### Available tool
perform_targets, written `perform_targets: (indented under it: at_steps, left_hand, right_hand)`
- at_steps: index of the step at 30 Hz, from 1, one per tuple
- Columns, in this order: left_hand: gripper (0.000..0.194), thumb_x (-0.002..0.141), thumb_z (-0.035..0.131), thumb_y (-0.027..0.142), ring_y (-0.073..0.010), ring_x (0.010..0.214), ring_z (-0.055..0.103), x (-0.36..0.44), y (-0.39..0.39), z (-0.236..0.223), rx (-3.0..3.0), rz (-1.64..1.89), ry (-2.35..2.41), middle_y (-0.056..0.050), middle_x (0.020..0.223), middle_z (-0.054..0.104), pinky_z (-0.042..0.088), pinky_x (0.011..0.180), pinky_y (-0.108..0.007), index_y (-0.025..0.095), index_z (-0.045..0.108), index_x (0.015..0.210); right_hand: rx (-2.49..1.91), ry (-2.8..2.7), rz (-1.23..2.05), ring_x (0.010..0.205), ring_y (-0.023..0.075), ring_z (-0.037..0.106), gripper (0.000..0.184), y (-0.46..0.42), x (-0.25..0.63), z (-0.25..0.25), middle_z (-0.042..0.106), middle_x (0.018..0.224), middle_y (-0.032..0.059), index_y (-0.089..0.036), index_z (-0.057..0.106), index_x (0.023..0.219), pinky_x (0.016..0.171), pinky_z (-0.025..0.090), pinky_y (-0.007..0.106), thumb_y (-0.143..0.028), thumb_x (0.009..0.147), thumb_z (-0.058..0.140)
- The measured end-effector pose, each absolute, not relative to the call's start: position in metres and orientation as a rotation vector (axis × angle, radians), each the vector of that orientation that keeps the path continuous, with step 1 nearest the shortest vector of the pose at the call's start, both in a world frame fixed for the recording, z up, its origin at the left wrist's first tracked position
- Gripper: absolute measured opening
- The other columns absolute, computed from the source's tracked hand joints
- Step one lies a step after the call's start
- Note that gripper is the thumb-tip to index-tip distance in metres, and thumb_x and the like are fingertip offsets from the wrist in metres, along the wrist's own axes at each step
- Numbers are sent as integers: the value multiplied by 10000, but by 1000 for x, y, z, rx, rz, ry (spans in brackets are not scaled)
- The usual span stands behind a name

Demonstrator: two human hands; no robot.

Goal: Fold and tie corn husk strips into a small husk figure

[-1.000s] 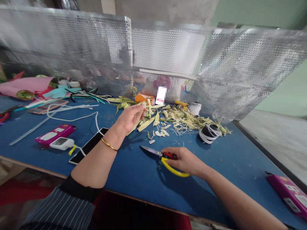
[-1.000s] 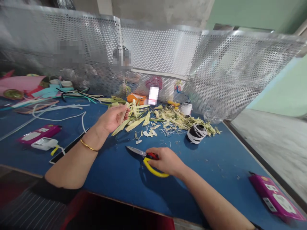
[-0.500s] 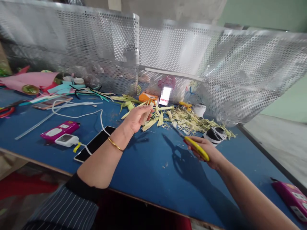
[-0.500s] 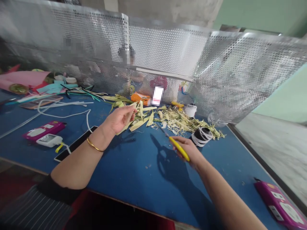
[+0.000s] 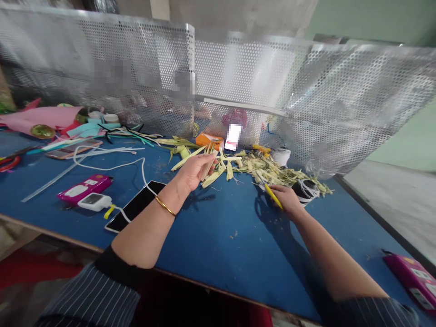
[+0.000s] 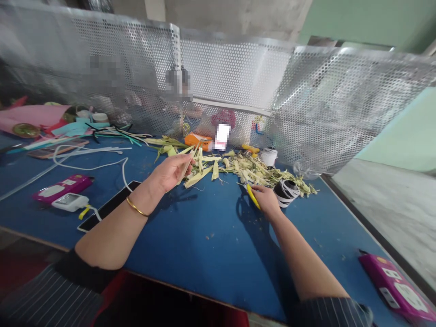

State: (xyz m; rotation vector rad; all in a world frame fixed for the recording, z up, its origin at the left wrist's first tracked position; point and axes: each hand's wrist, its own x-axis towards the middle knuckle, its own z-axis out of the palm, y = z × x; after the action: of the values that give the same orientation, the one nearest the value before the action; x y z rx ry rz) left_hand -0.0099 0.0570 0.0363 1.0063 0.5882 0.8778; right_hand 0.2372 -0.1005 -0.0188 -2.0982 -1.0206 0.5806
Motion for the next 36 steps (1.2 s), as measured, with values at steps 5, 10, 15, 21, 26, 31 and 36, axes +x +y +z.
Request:
perform_targets:
  at_steps: [5, 10, 15, 21, 26, 31, 36]
  left_hand:
    - [133, 709, 737, 211, -86, 541, 520, -10, 56, 37, 1012, 877, 575, -19, 658, 626, 394, 535, -244, 134, 639, 662]
    - [146, 706, 754, 228, -84, 547, 530, -10, 55, 37, 1005, 874, 555, -10, 666, 629, 410, 545, -239, 143, 637, 686]
    - [116, 736, 734, 209, -88, 557, 552, -8, 61, 28, 980, 825, 564, -13, 662, 638, 452, 595, -247, 142, 646, 703]
    - [133, 765, 720, 238, -153, 605, 624, 1, 75, 0, 839, 625, 768, -50, 646, 651, 462, 568, -281, 147, 647, 701]
    - [158, 753, 743, 282, -128, 605, 619, 3, 76, -6, 831, 680, 761, -33, 671, 657, 421, 523, -241, 155, 651, 733]
    - [136, 770, 725, 266, -121, 636, 625, 2, 70, -1, 830, 704, 730, -19, 684, 653, 455, 585, -252, 160, 642, 749]
    - [94, 784, 702, 215, -122, 646, 625, 2, 63, 8, 757, 721, 706, -14, 675, 647, 475, 632, -269, 161, 632, 751]
  right_hand:
    - [-1980, -1023, 804, 394, 100, 456, 568, -117, 213, -7, 664, 680, 41, -141, 665, 1211, 373, 321, 230, -450, 745, 563]
    - [-1833, -1561, 834, 681, 153, 623, 416, -112, 160, -13, 740, 849, 25, -200, 736, 1096, 596, 460, 235, -393, 742, 637]
    - [-2139, -1477, 538, 797, 214, 676, 377, -97, 177, -28, 764, 885, 22, -235, 740, 1102, 672, 476, 267, -379, 780, 607]
    - [-2352, -1236, 269, 950, 300, 673, 377, -107, 241, -24, 756, 977, 104, -183, 764, 1035, 715, 486, 327, -361, 799, 530]
    - [-2230, -1400, 393, 816, 236, 688, 456, -122, 227, -20, 764, 937, 63, -170, 724, 1145, 672, 497, 288, -425, 814, 541]
    - [-2202, -1504, 421, 790, 212, 683, 348, -109, 216, -24, 768, 871, 14, -239, 761, 1056, 685, 490, 264, -382, 769, 624]
    - [-2414, -1291, 156, 983, 330, 658, 409, -113, 242, -18, 743, 1016, 135, -168, 731, 1126, 762, 467, 360, -355, 821, 532]
